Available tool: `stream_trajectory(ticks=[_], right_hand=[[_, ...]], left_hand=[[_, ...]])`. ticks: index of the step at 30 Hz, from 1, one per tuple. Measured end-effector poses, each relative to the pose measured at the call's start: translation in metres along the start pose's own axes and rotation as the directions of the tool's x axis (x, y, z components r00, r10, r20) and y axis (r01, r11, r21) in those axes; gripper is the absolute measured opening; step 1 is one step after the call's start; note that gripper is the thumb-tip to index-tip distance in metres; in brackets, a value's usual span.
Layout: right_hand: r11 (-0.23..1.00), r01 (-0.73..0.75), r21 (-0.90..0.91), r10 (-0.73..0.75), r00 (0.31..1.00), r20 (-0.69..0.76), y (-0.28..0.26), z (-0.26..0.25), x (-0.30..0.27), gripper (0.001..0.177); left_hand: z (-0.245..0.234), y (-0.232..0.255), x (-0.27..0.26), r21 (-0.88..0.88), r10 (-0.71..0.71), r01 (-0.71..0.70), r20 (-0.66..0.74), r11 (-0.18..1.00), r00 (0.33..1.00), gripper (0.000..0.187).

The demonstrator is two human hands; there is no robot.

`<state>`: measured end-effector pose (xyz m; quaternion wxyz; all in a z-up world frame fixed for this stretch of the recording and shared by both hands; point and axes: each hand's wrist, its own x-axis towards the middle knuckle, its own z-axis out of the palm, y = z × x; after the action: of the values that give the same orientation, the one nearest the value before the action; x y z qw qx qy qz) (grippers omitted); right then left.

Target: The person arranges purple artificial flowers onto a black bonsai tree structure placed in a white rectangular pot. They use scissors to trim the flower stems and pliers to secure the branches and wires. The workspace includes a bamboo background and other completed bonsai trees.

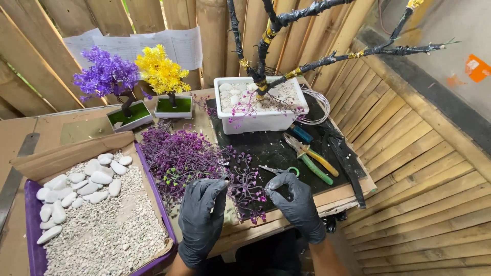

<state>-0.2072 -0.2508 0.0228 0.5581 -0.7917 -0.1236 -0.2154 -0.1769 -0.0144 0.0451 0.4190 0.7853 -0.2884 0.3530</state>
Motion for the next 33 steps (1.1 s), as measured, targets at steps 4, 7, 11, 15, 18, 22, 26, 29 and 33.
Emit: stream_trajectory(ticks=[4,7,11,15,18,22,26,29,33], right_hand=[[0.987,-0.152,0.056,0.155,0.987,-0.053,-0.011,0.002,-0.003,0.020],[0.947,-0.182,0.265,0.199,0.979,-0.038,0.005,-0.001,-0.011,0.023],[0.926,-0.126,0.355,0.144,0.989,-0.025,-0.013,-0.007,-0.007,0.022],[0.908,0.002,0.419,0.036,0.996,-0.083,-0.038,-0.002,0.012,0.055],[0.948,-0.039,0.317,0.063,0.996,-0.065,-0.010,0.006,0.021,0.084],[0.969,-0.245,0.024,0.244,0.969,0.028,-0.003,0.021,0.037,0.081],[0.947,-0.192,0.258,0.215,0.974,-0.064,0.004,0.033,0.055,0.013],[0.898,-0.111,0.425,0.197,0.966,-0.165,0.032,0.036,0.060,0.022],[0.989,-0.031,0.144,0.062,0.975,-0.216,0.018,0.026,0.071,0.003]], left_hand=[[0.003,-0.006,-0.008,0.047,-0.033,0.034,-0.031,0.998,0.999,0.011],[0.003,-0.011,-0.013,0.036,-0.052,0.053,-0.035,0.998,0.998,0.013],[0.005,-0.010,-0.015,0.023,-0.066,0.067,-0.031,0.998,0.997,0.013],[0.008,-0.006,-0.008,-0.126,-0.213,0.209,-0.021,0.970,0.977,0.009],[0.014,-0.001,0.006,-0.312,-0.371,0.351,-0.007,0.883,0.929,0.002],[0.033,0.001,0.017,-0.430,-0.492,0.466,0.057,0.773,0.869,0.003],[0.037,0.013,0.031,-0.430,-0.455,0.447,0.090,0.785,0.886,0.003],[0.038,0.013,0.038,-0.390,-0.402,0.407,0.099,0.826,0.910,0.003],[0.050,0.007,0.042,-0.304,-0.247,0.261,0.083,0.916,0.965,0.009]])
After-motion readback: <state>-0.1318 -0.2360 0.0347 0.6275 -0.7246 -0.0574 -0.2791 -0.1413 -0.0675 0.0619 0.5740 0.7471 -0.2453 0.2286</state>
